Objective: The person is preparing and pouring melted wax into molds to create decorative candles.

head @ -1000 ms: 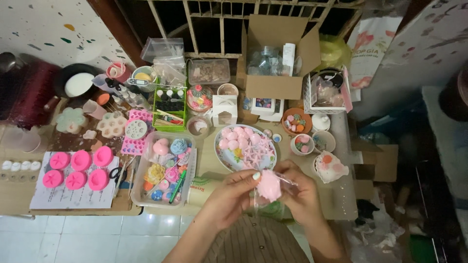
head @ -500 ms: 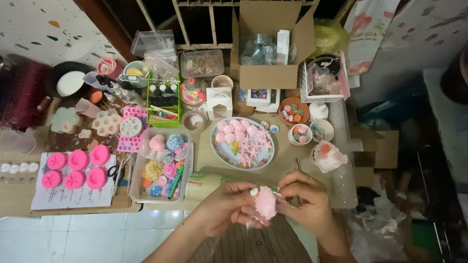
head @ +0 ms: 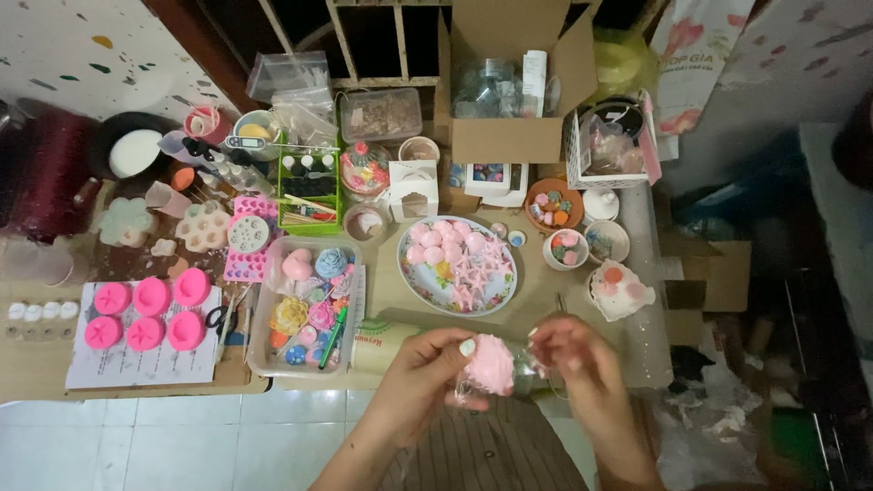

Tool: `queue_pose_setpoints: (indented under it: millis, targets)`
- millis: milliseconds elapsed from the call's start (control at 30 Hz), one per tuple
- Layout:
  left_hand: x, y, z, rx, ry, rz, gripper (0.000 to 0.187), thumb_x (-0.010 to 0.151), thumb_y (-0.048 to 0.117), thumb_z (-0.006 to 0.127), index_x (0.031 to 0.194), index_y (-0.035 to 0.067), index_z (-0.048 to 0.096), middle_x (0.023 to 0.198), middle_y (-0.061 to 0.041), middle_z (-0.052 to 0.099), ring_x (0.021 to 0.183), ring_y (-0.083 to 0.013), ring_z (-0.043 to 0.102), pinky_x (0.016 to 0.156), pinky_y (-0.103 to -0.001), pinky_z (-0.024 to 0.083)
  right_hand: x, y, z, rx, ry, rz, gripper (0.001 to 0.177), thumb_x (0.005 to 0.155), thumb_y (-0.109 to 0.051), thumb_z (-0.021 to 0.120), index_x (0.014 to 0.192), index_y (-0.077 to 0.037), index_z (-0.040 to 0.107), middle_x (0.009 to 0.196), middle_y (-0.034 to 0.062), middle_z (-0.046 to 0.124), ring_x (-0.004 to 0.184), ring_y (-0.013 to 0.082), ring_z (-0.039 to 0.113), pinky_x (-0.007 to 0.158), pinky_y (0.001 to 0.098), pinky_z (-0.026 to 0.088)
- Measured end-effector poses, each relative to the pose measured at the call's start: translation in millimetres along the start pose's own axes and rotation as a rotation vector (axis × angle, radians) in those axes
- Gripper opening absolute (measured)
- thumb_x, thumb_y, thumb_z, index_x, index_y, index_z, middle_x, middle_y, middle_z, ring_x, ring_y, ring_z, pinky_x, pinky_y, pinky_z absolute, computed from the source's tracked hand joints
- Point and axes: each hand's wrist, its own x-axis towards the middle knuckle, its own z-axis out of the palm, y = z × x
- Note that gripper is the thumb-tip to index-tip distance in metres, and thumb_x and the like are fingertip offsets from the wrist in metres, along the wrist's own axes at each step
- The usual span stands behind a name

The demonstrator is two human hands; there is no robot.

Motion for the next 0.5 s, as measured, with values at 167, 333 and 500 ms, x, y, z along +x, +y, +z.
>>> queue_pose_setpoints:
  millis: [167, 333, 500]
  targets:
    - [-5, 0, 8, 0.083, -0.052, 0.124, 0.034, 0.102, 0.019, 0.061, 0.125, -0.005, 0.065, 0.098, -0.015, 0.075, 0.083, -0.0244, 0.077, 0.065, -0.035, 0.065, -6, -1, 23, 0.104, -0.05, 0.022, 0.035, 0.107, -0.032, 0.048, 0.107, 0.001, 0.059, 0.099, 0.0062, 0.059, 0.088, 0.0127, 0.056, 0.074, 0.0269, 0.046]
    - [-7, 3, 7, 0.075, -0.14, 0.166, 0.033, 0.104, 0.018, 0.058, 0.126, -0.006, 0.064, 0.102, -0.014, 0.076, 0.087, -0.0224, 0.076, 0.068, -0.033, 0.063, -2, -4, 35, 0.028, -0.034, -0.111, 0.023, 0.11, -0.019, 0.055, 0.097, 0.0, 0.056, 0.094, 0.0051, 0.055, 0.085, 0.0121, 0.051, 0.076, 0.0256, 0.044]
    - [4, -16, -10, 0.125, -0.176, 0.256, 0.029, 0.106, 0.011, 0.059, 0.128, -0.008, 0.064, 0.109, -0.013, 0.074, 0.095, -0.0182, 0.072, 0.079, -0.034, 0.063, 1, 1, 44, -0.011, 0.155, -0.003, 0.018, 0.106, -0.012, 0.053, 0.095, 0.0, 0.058, 0.091, 0.0021, 0.056, 0.081, 0.0082, 0.05, 0.071, 0.022, 0.044]
